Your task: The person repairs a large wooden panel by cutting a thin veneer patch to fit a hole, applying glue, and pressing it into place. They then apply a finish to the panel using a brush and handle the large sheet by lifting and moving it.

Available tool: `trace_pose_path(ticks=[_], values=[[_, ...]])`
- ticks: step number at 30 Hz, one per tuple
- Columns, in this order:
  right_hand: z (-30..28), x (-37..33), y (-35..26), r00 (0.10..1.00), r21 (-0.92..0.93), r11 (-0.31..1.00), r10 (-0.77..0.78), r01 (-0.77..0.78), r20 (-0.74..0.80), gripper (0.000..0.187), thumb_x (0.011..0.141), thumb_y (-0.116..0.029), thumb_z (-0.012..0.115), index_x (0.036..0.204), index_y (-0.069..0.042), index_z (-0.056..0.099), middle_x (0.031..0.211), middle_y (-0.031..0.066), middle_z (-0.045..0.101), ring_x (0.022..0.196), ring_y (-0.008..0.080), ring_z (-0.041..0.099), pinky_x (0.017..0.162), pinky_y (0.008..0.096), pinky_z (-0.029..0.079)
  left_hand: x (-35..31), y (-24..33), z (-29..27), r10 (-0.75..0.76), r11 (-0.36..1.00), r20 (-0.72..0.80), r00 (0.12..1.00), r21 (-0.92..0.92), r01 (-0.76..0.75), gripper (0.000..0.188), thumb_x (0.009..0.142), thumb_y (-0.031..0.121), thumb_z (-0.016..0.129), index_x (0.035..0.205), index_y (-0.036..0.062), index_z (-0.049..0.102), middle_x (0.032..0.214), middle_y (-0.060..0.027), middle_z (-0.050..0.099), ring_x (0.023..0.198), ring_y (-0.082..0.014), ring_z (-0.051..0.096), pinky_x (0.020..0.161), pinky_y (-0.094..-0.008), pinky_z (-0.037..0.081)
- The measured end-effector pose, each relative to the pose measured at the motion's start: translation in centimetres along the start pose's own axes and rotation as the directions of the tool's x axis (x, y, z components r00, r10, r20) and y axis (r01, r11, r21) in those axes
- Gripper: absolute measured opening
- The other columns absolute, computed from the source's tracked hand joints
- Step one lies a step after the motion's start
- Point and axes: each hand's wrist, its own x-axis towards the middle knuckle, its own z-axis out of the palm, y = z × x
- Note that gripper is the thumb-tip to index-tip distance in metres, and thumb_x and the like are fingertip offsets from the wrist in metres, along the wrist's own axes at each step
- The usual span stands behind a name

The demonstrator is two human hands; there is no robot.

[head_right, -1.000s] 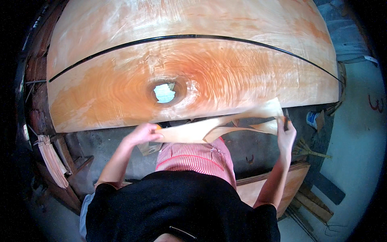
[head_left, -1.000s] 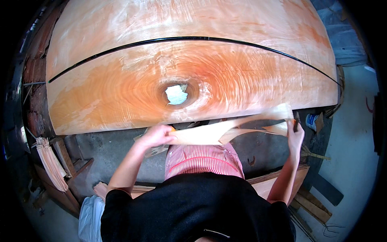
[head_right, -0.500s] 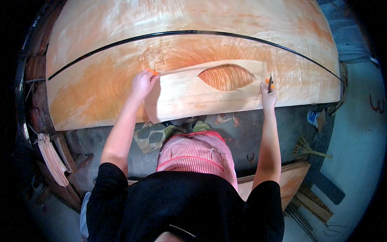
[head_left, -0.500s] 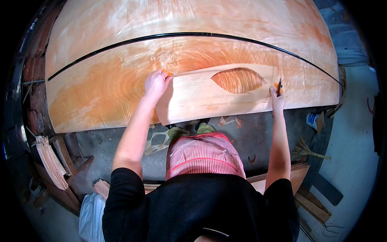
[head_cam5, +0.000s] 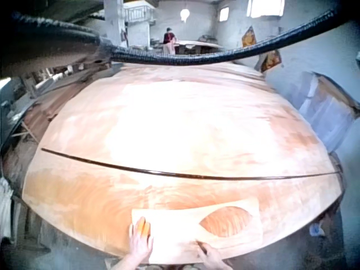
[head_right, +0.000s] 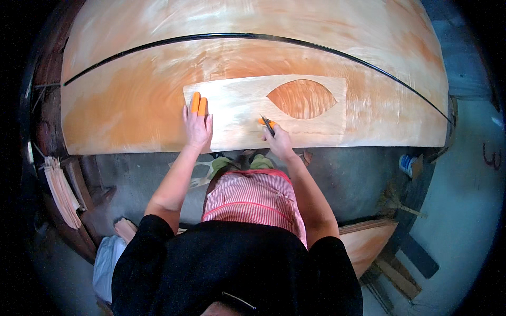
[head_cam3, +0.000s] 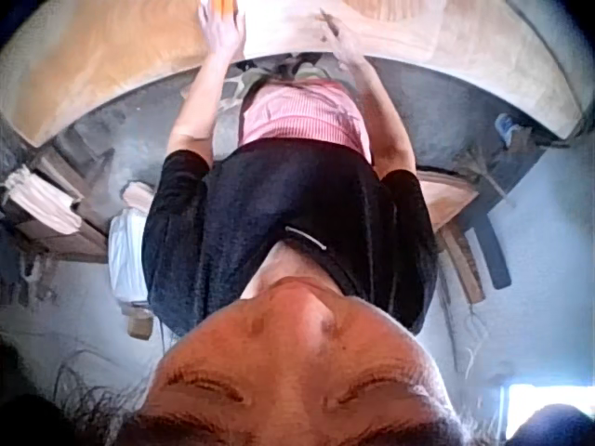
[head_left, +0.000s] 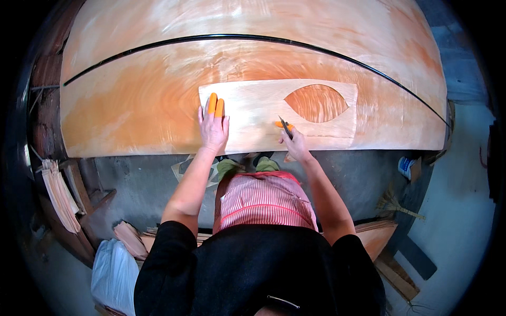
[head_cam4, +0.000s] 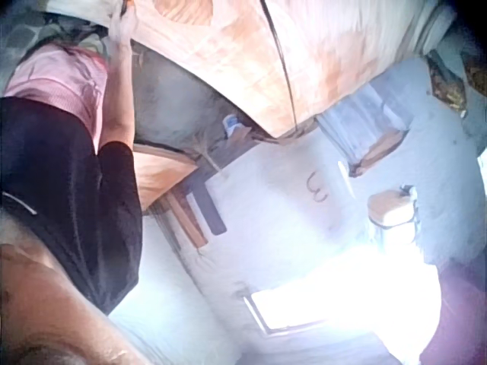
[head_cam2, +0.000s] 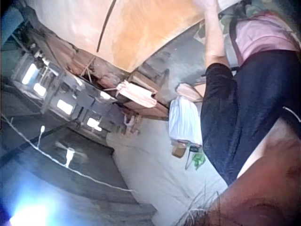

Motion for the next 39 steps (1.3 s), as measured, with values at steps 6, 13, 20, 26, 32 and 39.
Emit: trace_pose_path(ticks=[6, 13, 20, 26, 32, 39], values=[[-0.1, -0.3, -1.3, 1.000, -0.224, 0.975, 0.014, -0.014, -0.002, 0.023, 0.081, -0.018, 0.047, 0.094, 0.001, 0.050, 0.061, 0.0101, 0.057, 0.058, 0.0196, 0.058, 0.054, 0.0319, 0.044, -3.0, -1.9, 0.4, -0.106, 0.989, 0.050, 0.993, 0.110, 0.100, 0.055, 0.075, 0.029, 0.053, 0.123, 0.0068, 0.035, 0.130, -0.0136, 0.028, 0.122, -0.0284, 0.023, 0.098, -0.0493, 0.012], [-0.8, -1.5, -1.0, 0.992, -0.514, 0.851, -0.130, 0.110, -0.002, 0.020, 0.079, -0.018, 0.050, 0.082, 0.002, 0.052, 0.061, 0.0150, 0.057, 0.058, 0.0279, 0.058, 0.052, 0.0369, 0.043, -3.9, -1.3, -0.2, -0.146, 0.988, 0.048, 0.988, 0.063, 0.143, 0.056, 0.075, 0.032, 0.053, 0.122, 0.0079, 0.036, 0.129, -0.0152, 0.028, 0.121, -0.0298, 0.023, 0.097, -0.0511, 0.013], [0.4, -1.0, 0.0, 0.995, -0.283, 0.959, -0.007, -0.021, -0.098, 0.017, 0.080, -0.014, 0.049, 0.080, 0.003, 0.051, 0.059, 0.0139, 0.052, 0.055, 0.0234, 0.053, 0.053, 0.0325, 0.042, -3.1, -2.7, 0.1, -0.192, 0.979, 0.001, 0.981, 0.075, 0.192, 0.051, 0.078, 0.025, 0.048, 0.125, 0.0099, 0.034, 0.131, -0.0165, 0.024, 0.121, -0.0314, 0.022, 0.097, -0.0509, 0.013], [3.3, -3.2, -4.2, 0.962, -0.361, 0.918, -0.068, 0.165, 0.265, 0.020, 0.081, -0.018, 0.041, 0.085, 0.001, 0.048, 0.079, 0.0212, 0.054, 0.079, 0.0347, 0.053, 0.066, 0.0401, 0.042, -2.6, -2.8, 0.5, -0.291, 0.953, -0.068, 0.954, 0.065, 0.295, 0.048, 0.080, 0.021, 0.043, 0.124, 0.0065, 0.032, 0.132, -0.0160, 0.022, 0.122, -0.0309, 0.020, 0.098, -0.0499, 0.011], [9.2, -1.5, -6.7, 0.869, -0.409, 0.824, -0.187, 0.392, 0.458, 0.018, 0.084, -0.010, 0.029, 0.083, 0.000, 0.045, 0.069, 0.0203, 0.051, 0.067, 0.0341, 0.052, 0.061, 0.0393, 0.041, -2.3, -2.8, 0.9, -0.360, 0.929, -0.166, 0.918, 0.030, 0.369, 0.046, 0.080, 0.019, 0.041, 0.123, 0.0033, 0.033, 0.133, -0.0151, 0.022, 0.123, -0.0305, 0.020, 0.099, -0.0488, 0.011], [13.3, 1.5, -7.6, 0.850, -0.619, 0.600, -0.229, 0.507, 0.474, 0.015, 0.076, -0.007, 0.040, 0.087, 0.001, 0.045, 0.081, 0.0206, 0.051, 0.063, 0.0325, 0.055, 0.058, 0.0401, 0.045, -2.7, -3.1, 0.9, -0.351, 0.931, -0.133, 0.927, 0.052, 0.361, 0.044, 0.078, 0.018, 0.043, 0.121, 0.0107, 0.039, 0.130, -0.0117, 0.029, 0.122, -0.0278, 0.023, 0.098, -0.0498, 0.011]])
